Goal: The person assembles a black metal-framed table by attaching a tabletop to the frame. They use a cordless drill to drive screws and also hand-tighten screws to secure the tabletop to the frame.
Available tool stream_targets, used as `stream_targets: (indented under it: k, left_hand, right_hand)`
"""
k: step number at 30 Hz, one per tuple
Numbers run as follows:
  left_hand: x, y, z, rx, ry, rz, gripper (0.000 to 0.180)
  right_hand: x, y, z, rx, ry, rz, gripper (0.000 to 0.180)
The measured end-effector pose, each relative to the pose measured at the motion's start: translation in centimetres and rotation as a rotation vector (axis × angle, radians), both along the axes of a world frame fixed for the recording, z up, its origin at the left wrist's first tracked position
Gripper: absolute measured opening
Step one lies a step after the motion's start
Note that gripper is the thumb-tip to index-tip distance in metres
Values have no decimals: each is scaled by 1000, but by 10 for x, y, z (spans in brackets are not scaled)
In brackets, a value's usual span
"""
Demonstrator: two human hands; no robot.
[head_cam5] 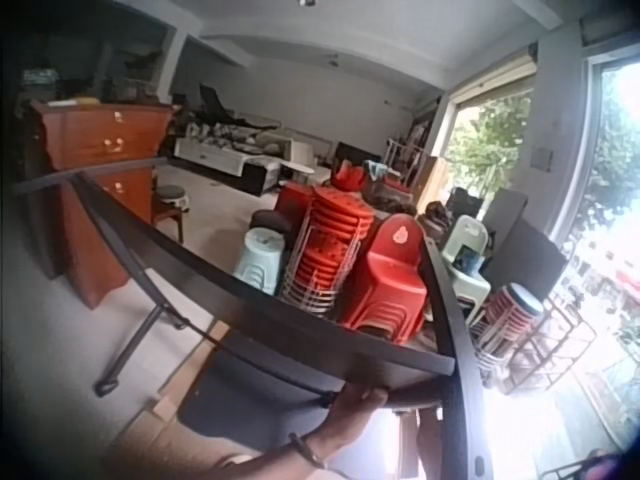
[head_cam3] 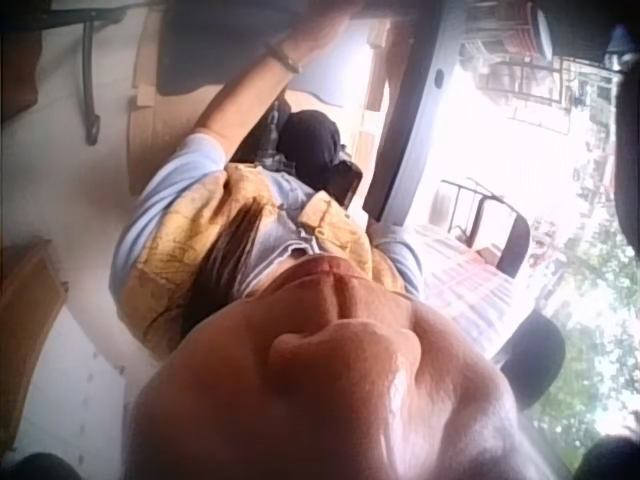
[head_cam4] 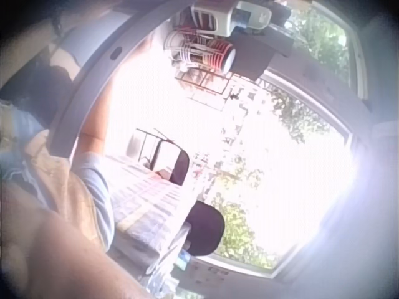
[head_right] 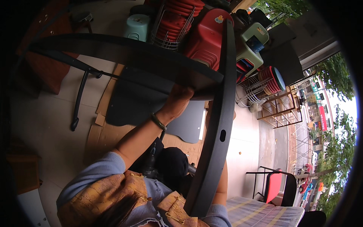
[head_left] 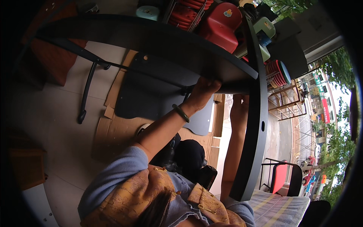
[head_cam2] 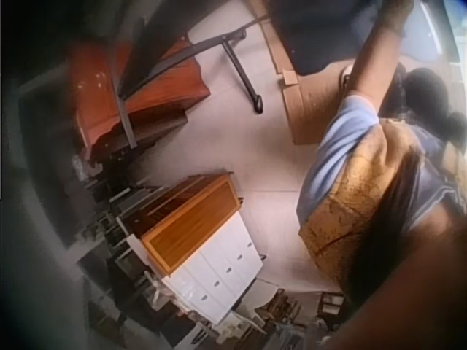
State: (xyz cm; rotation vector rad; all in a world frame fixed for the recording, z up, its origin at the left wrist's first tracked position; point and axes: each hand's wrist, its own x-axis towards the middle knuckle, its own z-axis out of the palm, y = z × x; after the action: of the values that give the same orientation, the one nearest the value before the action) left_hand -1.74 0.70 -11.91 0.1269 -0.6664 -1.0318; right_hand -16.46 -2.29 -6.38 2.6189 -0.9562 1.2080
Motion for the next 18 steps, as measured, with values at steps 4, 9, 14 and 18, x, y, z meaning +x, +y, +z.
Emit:
stream_targets:
  k: [4,9,14,18]
  left_hand:
    - [0,-3,-5,27,-22,9,63]
    - [-2,-4,-8,26,-6,2,57]
    - [-5,0,-3,103,-43,68,58]
    - [0,-1,-7,63,-110,8,64]
  right_hand:
    - [3,1,4,164,-104,-5,17]
    - [-10,-16,-8,154,-106,105,18]
    - [-11,-22,-2,518,-308,198,18]
    - [-9,-21,8,777,-448,282,18]
